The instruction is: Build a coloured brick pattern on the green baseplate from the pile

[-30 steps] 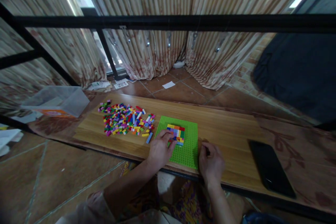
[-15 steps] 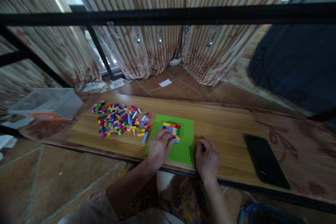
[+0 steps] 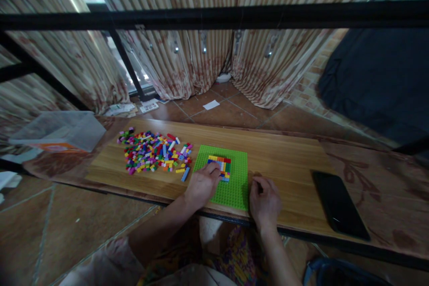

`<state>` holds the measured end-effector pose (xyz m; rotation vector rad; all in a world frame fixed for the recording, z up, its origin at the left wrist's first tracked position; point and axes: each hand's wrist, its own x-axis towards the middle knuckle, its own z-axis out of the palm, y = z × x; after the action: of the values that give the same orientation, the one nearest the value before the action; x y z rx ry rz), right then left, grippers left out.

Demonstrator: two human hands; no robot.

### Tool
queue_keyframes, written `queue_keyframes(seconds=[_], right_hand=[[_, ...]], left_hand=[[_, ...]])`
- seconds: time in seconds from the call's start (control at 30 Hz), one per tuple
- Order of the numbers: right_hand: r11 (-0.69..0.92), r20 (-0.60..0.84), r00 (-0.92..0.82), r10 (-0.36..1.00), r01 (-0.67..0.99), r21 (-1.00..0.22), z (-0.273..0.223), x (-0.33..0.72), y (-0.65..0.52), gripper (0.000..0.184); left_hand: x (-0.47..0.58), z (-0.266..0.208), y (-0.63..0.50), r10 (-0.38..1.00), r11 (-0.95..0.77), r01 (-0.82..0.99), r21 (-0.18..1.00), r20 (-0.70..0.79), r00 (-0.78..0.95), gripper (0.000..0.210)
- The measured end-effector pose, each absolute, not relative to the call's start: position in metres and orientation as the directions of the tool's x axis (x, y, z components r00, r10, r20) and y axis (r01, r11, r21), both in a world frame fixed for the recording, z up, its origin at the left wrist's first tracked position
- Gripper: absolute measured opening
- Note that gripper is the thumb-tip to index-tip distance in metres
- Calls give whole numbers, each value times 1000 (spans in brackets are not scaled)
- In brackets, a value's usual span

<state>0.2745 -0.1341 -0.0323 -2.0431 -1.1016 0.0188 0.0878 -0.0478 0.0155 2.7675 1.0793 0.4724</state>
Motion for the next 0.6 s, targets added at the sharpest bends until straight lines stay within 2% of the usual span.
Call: queue_keyframes(seconds=[0.07,0.17,0.6], right_hand=[[-305,336,619,710,701,-645,-32,275,-134,35],[-315,332,618,713,705,-636,-33,275,-133,36],[-287,354,603,715,715,-638,-33,275,-134,35]], left_hand=[[87,26,-43,662,-749,631,203,178,728,11],[87,37,-36,661,-748,626,223,149,736,9],[89,6,-48,739,-674,648,355,315,596,11]])
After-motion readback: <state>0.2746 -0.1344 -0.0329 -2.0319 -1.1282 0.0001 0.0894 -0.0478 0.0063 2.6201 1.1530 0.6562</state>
